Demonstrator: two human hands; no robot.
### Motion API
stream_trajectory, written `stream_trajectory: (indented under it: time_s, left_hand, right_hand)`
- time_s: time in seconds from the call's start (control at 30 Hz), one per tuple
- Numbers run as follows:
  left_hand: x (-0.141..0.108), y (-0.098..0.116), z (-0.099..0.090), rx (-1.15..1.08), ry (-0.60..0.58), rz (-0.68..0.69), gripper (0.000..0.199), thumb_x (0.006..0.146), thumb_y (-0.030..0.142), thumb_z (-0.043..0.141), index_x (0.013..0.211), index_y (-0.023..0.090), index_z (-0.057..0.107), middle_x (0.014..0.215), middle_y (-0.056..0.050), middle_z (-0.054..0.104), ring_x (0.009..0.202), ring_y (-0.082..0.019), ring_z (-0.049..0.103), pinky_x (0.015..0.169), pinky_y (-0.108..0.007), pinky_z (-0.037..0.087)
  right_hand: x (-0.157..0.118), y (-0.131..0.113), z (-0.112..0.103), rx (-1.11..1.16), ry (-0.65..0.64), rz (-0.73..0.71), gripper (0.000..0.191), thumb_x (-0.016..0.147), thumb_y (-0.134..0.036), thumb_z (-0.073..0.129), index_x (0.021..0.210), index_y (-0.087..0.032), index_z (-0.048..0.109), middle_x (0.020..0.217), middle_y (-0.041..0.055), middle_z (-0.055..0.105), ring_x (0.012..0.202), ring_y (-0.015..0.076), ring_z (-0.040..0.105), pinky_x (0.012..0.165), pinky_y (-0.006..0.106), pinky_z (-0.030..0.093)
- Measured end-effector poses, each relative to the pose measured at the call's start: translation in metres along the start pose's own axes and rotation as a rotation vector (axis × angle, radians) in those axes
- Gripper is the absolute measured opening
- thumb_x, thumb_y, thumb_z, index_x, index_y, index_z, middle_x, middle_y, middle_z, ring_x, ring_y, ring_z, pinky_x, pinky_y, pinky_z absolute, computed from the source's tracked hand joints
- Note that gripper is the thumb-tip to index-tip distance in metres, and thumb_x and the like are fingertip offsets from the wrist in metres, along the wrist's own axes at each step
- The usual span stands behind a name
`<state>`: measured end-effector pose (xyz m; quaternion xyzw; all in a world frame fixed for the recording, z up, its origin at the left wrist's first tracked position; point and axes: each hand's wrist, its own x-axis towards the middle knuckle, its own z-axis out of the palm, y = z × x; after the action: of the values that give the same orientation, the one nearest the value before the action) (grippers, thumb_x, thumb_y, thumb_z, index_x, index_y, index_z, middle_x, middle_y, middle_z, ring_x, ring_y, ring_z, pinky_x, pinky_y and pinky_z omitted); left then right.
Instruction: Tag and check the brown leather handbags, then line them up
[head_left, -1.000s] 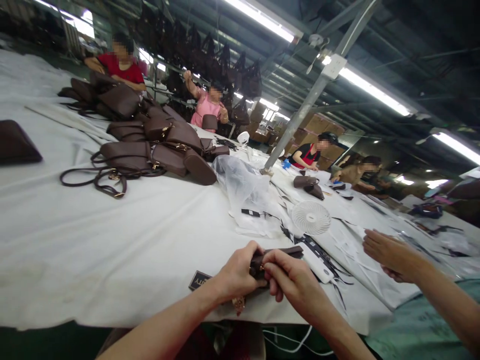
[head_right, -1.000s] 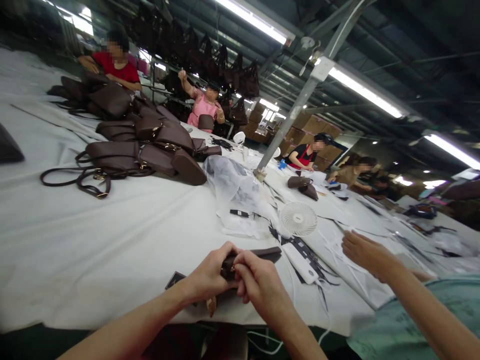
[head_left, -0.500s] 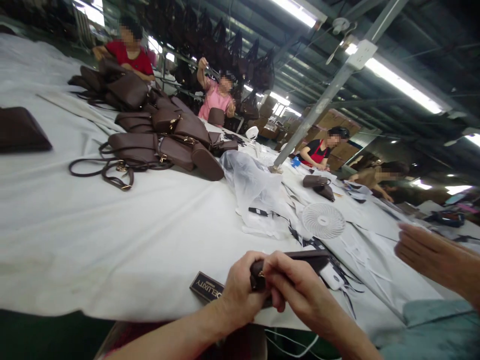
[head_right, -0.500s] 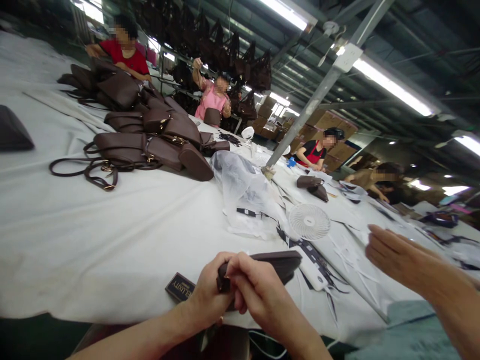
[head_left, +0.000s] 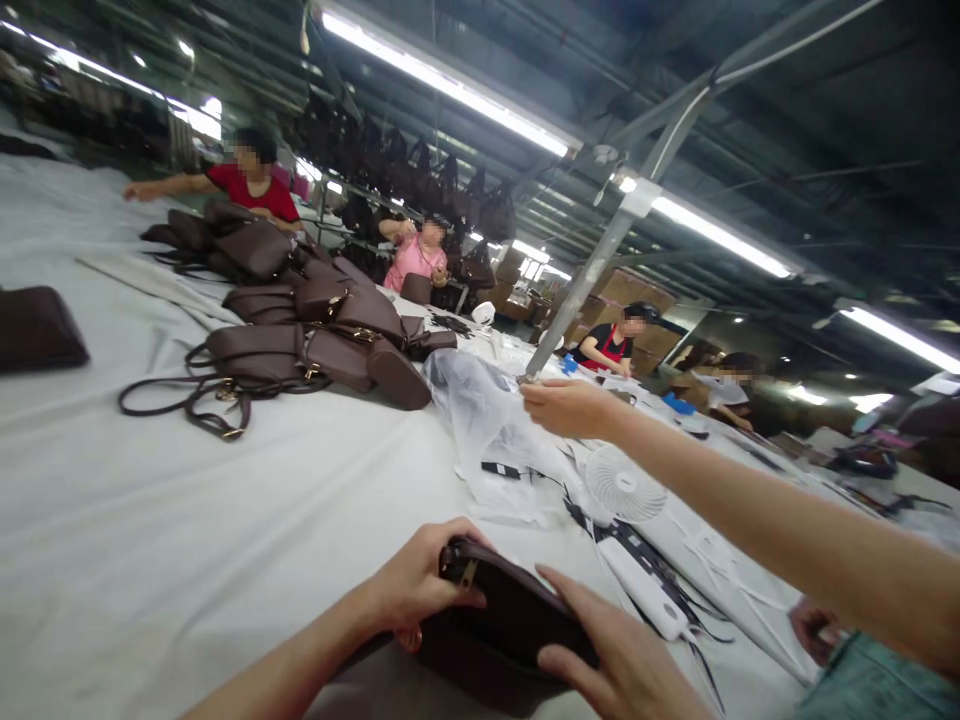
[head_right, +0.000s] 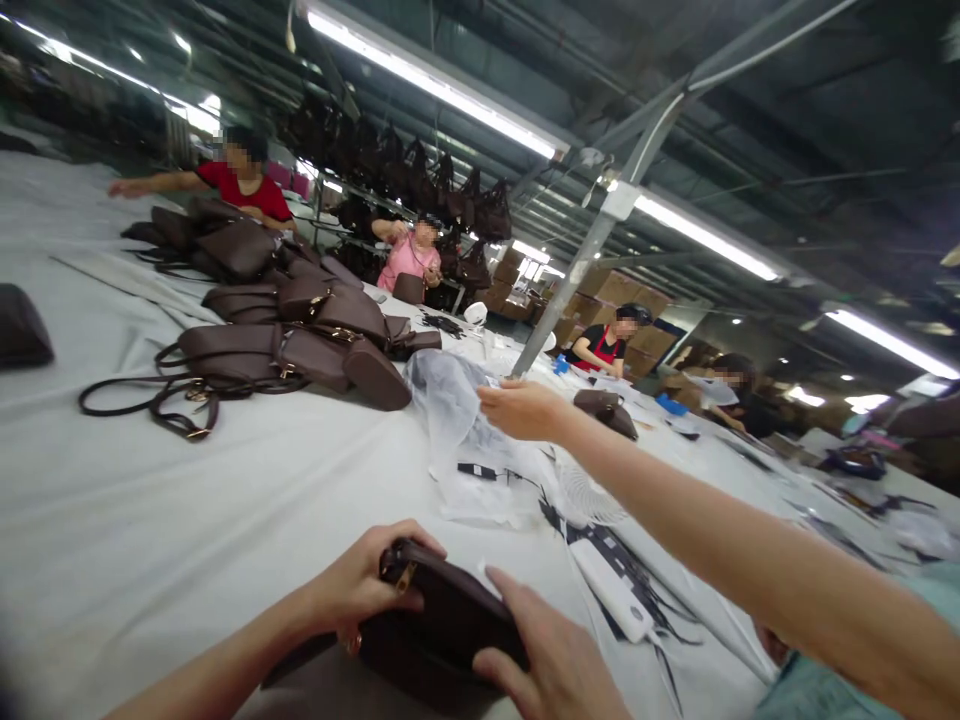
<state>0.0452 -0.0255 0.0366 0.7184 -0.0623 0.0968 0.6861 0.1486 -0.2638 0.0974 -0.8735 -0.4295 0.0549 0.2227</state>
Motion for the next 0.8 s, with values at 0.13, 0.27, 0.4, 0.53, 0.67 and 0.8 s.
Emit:
stream_trajectory:
  time_s: [0.13, 0.27, 0.4, 0.53, 0.67, 0.8]
  left_hand:
    - [-0.017, -0.004, -0.005, 0.067, 0.061, 0.091, 0.044, 0.068, 0.021, 0.068, 0.112, 0.023, 0.063, 0.101, -0.001, 0.063, 0.09, -0.018, 0.056, 0.08, -0.026, 0.043]
    - [-0.018, -0.017, -0.005, 0.137, 0.133, 0.157, 0.038, 0.068, 0.016, 0.062, 0.104, 0.024, 0.068, 0.095, 0.0, 0.066, 0.085, -0.017, 0.057, 0.078, -0.025, 0.044]
    - [-0.012, -0.036, -0.003, -0.029, 0.185, 0.094, 0.035, 0.067, 0.022, 0.066, 0.101, 0.02, 0.071, 0.082, 0.0, 0.064, 0.071, -0.014, 0.055, 0.066, -0.022, 0.043]
    - [-0.016, -0.04, -0.005, -0.048, 0.125, 0.194, 0.036, 0.073, 0.033, 0.072, 0.106, 0.021, 0.071, 0.092, -0.004, 0.066, 0.081, -0.017, 0.059, 0.074, -0.025, 0.045]
    - [-0.02, -0.032, -0.01, 0.018, 0.006, 0.352, 0.047, 0.083, 0.051, 0.063, 0.121, 0.024, 0.064, 0.118, -0.01, 0.061, 0.105, -0.023, 0.059, 0.09, -0.031, 0.045]
    - [-0.014, -0.039, -0.013, 0.091, -0.012, 0.533, 0.055, 0.087, 0.063, 0.048, 0.112, 0.02, 0.071, 0.115, -0.015, 0.064, 0.105, -0.025, 0.061, 0.09, -0.032, 0.045]
  right_hand:
    - [0.08, -0.025, 0.032, 0.175, 0.102, -0.162, 0.041, 0.055, -0.032, 0.075, 0.093, -0.047, 0.069, 0.09, -0.0002, 0.073, 0.086, 0.0301, 0.068, 0.061, 0.036, 0.051]
    - [0.207, -0.096, 0.07, 0.257, 0.161, -0.354, 0.045, 0.081, -0.035, 0.047, 0.124, -0.042, 0.058, 0.102, -0.0076, 0.07, 0.111, 0.0276, 0.062, 0.08, 0.036, 0.047]
    - [0.281, -0.128, 0.109, 0.123, 0.128, -0.571, 0.054, 0.077, -0.03, 0.059, 0.129, -0.042, 0.055, 0.11, -0.0034, 0.07, 0.111, 0.0279, 0.063, 0.087, 0.038, 0.048]
    - [0.312, -0.117, 0.122, 0.047, 0.084, -0.671, 0.046, 0.072, -0.024, 0.068, 0.111, -0.048, 0.065, 0.111, -0.0054, 0.069, 0.121, 0.025, 0.057, 0.096, 0.036, 0.044]
    - [0.329, -0.11, 0.128, -0.007, 0.036, -0.727, 0.035, 0.08, -0.028, 0.06, 0.108, -0.047, 0.066, 0.106, -0.0083, 0.07, 0.118, 0.0232, 0.059, 0.096, 0.039, 0.043]
    - [0.338, -0.109, 0.139, -0.047, 0.016, -0.745, 0.069, 0.063, -0.02, 0.07, 0.121, -0.055, 0.056, 0.111, -0.0089, 0.069, 0.12, 0.0282, 0.058, 0.093, 0.04, 0.047]
